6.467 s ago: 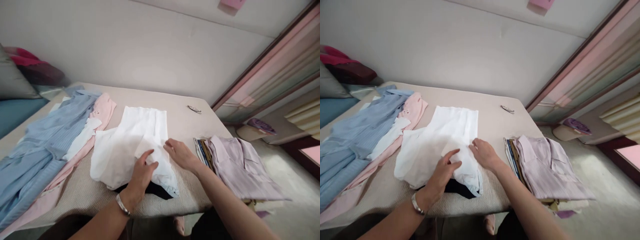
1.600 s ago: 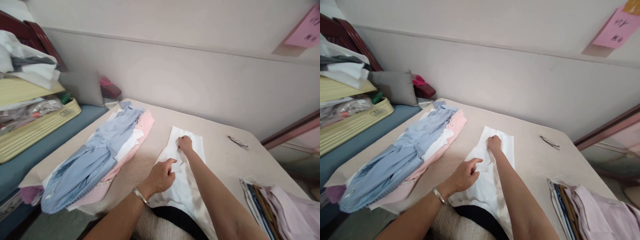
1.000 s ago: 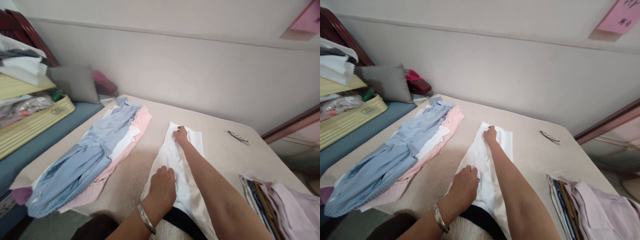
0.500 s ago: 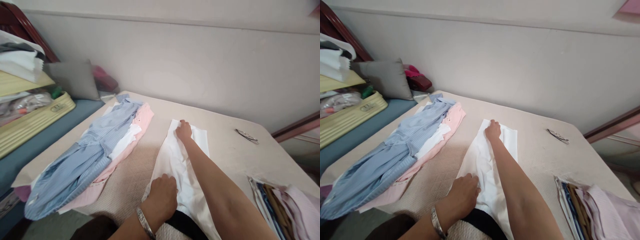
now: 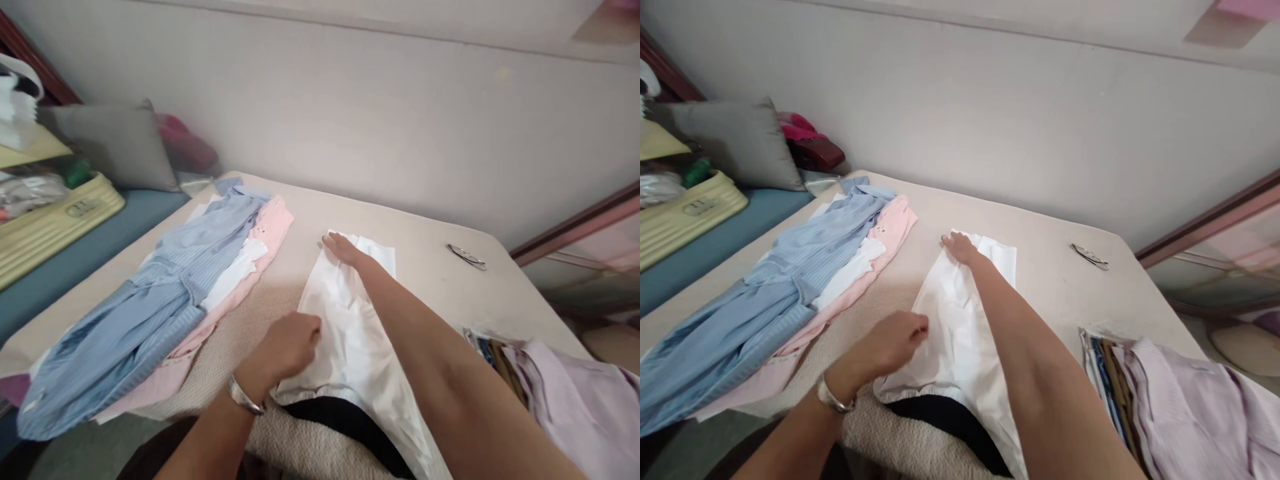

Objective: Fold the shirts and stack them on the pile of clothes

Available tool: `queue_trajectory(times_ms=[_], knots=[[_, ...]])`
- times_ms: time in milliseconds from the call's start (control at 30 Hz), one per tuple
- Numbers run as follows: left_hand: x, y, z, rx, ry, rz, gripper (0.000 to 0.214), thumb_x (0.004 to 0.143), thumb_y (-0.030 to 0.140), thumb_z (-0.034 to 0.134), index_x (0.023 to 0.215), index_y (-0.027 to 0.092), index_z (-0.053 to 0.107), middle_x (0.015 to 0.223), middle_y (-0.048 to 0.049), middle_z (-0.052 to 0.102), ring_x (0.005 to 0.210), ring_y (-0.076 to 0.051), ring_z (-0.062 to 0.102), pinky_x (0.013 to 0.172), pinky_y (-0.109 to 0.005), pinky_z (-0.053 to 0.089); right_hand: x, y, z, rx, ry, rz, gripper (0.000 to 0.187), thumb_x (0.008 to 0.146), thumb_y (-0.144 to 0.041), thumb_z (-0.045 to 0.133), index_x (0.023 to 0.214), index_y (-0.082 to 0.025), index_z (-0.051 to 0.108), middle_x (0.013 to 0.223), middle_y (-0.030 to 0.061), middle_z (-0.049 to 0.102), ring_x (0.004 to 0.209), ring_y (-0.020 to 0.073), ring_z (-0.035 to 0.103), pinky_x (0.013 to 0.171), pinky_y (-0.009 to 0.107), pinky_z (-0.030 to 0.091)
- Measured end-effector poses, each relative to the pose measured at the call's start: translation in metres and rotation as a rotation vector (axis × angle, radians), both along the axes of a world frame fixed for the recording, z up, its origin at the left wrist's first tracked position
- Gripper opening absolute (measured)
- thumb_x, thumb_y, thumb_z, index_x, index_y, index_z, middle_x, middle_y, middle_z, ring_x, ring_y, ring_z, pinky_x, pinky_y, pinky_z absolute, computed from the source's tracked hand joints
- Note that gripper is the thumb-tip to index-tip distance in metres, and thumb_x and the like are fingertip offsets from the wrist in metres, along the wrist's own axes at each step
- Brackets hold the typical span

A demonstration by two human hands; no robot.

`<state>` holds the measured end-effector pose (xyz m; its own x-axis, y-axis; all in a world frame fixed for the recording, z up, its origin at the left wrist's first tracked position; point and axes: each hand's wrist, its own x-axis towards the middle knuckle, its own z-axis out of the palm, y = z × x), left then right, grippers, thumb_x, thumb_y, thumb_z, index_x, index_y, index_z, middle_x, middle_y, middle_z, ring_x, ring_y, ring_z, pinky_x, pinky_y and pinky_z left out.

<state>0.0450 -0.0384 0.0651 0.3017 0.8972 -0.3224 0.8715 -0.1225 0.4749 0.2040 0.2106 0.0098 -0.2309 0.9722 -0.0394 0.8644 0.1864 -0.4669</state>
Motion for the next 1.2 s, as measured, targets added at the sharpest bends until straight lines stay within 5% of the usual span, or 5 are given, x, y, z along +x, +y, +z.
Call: queue_trajectory(times_ms=[367, 567, 767, 933, 1200], knots=[[-0.016, -0.012, 0.009, 0.012, 0.192, -0.085, 0.021, 0.089, 0.015, 0.049, 0.089, 0.017, 0.070, 0.099, -0.0129, 0.074, 0.095, -0.027, 0.069, 0.076, -0.034, 0.047, 0.050, -0.206, 0.014, -0.310, 0.203, -0.324, 0.024, 0.088, -0.045, 0.063, 0.088, -0.021, 0.057, 0.064, 0.0025, 0.068, 0.057, 0.0201, 0.065, 0.060, 0.031, 0.047], [-0.007, -0.014, 0.010, -0.064, 0.268, -0.120, 0.026, 0.084, 0.009, 0.052, 0.100, 0.014, 0.072, 0.110, -0.0175, 0.074, 0.103, -0.030, 0.070, 0.079, -0.035, 0.051, 0.036, -0.223, 0.012, 0.208, 0.042, -0.254, 0.024, 0.091, -0.020, 0.053, 0.114, -0.025, 0.057, 0.100, 0.0029, 0.071, 0.079, 0.0185, 0.067, 0.068, 0.029, 0.043], [-0.020, -0.013, 0.016, -0.078, 0.277, -0.096, 0.026, 0.083, 0.008, 0.055, 0.100, 0.014, 0.073, 0.109, -0.0179, 0.074, 0.102, -0.028, 0.070, 0.080, -0.034, 0.050, 0.052, -0.243, 0.015, 0.112, -0.457, -0.193, 0.016, 0.096, -0.023, 0.050, 0.107, -0.019, 0.061, 0.098, 0.0123, 0.067, 0.079, 0.0260, 0.065, 0.066, 0.034, 0.040], [-0.040, -0.003, 0.021, 0.008, 0.266, 0.006, 0.023, 0.082, 0.011, 0.054, 0.094, 0.016, 0.073, 0.098, -0.0133, 0.074, 0.091, -0.024, 0.069, 0.077, -0.031, 0.048, 0.030, -0.239, 0.017, 0.404, -0.316, 0.094, 0.038, 0.106, -0.040, 0.040, 0.129, -0.017, 0.060, 0.133, 0.0185, 0.060, 0.123, 0.0326, 0.054, 0.099, 0.043, 0.042], [-0.050, -0.002, 0.015, 0.042, 0.251, 0.030, 0.022, 0.081, 0.011, 0.054, 0.091, 0.015, 0.073, 0.096, -0.0143, 0.075, 0.091, -0.024, 0.069, 0.080, -0.032, 0.048, 0.004, -0.224, -0.024, 0.100, -0.274, 0.280, 0.064, 0.102, -0.057, 0.045, 0.156, -0.024, 0.038, 0.168, 0.0145, 0.026, 0.154, 0.0368, 0.020, 0.119, 0.062, 0.018]])
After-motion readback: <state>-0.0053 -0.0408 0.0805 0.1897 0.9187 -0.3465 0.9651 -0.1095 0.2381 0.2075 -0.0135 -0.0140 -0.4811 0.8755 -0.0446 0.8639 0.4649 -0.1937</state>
